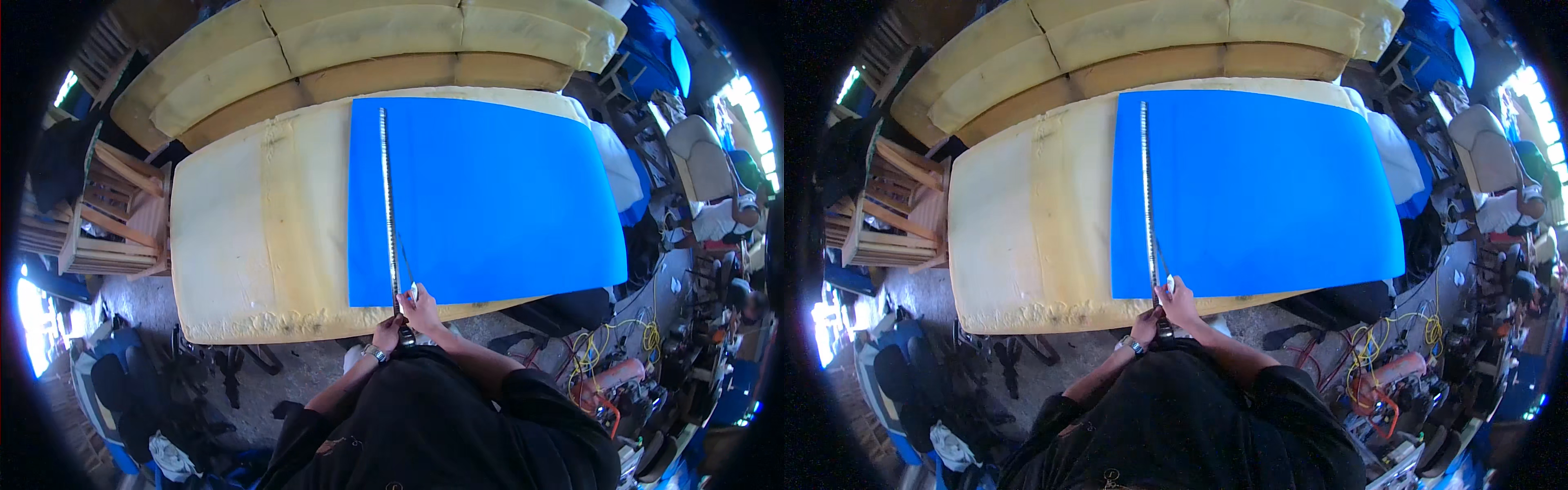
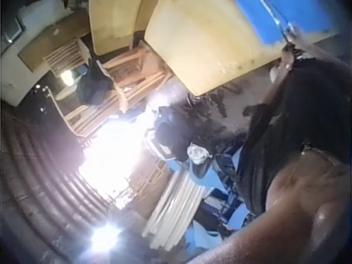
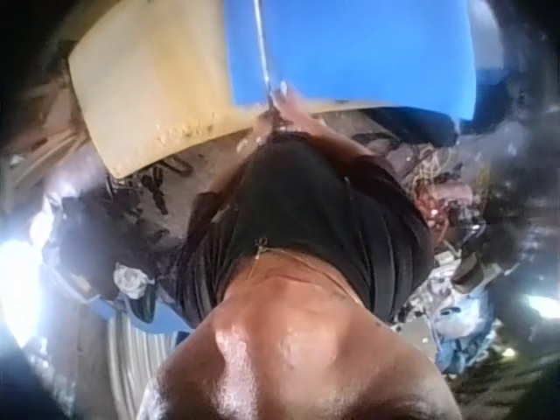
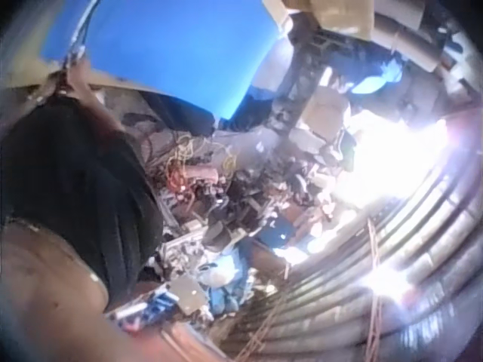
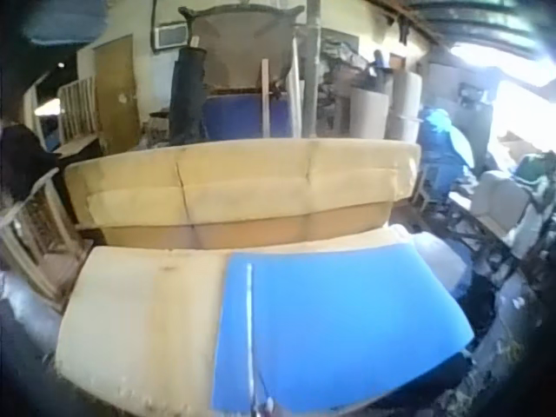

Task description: Measuring and cutting foam for furniture upholstery.

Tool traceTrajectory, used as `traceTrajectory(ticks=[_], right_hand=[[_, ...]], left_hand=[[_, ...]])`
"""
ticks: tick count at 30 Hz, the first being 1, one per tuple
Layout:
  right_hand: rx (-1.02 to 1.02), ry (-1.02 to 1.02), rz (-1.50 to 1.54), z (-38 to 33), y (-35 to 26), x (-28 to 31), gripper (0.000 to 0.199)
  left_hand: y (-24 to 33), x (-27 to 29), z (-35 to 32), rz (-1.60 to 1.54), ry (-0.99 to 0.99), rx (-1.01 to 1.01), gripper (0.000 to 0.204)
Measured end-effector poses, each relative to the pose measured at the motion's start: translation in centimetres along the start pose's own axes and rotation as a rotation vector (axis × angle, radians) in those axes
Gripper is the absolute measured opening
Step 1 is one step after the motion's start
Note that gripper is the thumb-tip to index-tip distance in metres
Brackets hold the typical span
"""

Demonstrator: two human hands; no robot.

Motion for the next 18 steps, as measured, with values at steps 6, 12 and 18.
traceTrajectory(ticks=[6,12,18], right_hand=[[-0.027,-0.128,0.129,4.4,0.0,-0.9,0.031],[-0.026,-0.123,-0.040,7.8,-1.1,-3.3,0.028],[-0.081,-0.006,-0.036,15.1,-1.2,-3.6,0.029]], left_hand=[[-0.7,-1.1,-0.3,-0.258,0.029,0.169,0.033],[-2.0,0.6,-1.0,-0.388,0.083,0.183,0.032],[-4.7,3.8,-5.4,0.227,0.273,0.144,0.031]])
Point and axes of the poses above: each hand's wrist, its own z-axis towards the middle knuckle, its own x-axis out of the back of the hand, y = z × x, the point moved 8 cm from there along z, towards the middle knuckle, and after that the axes turned 3 degrees about -y, right-handed, at the moved point
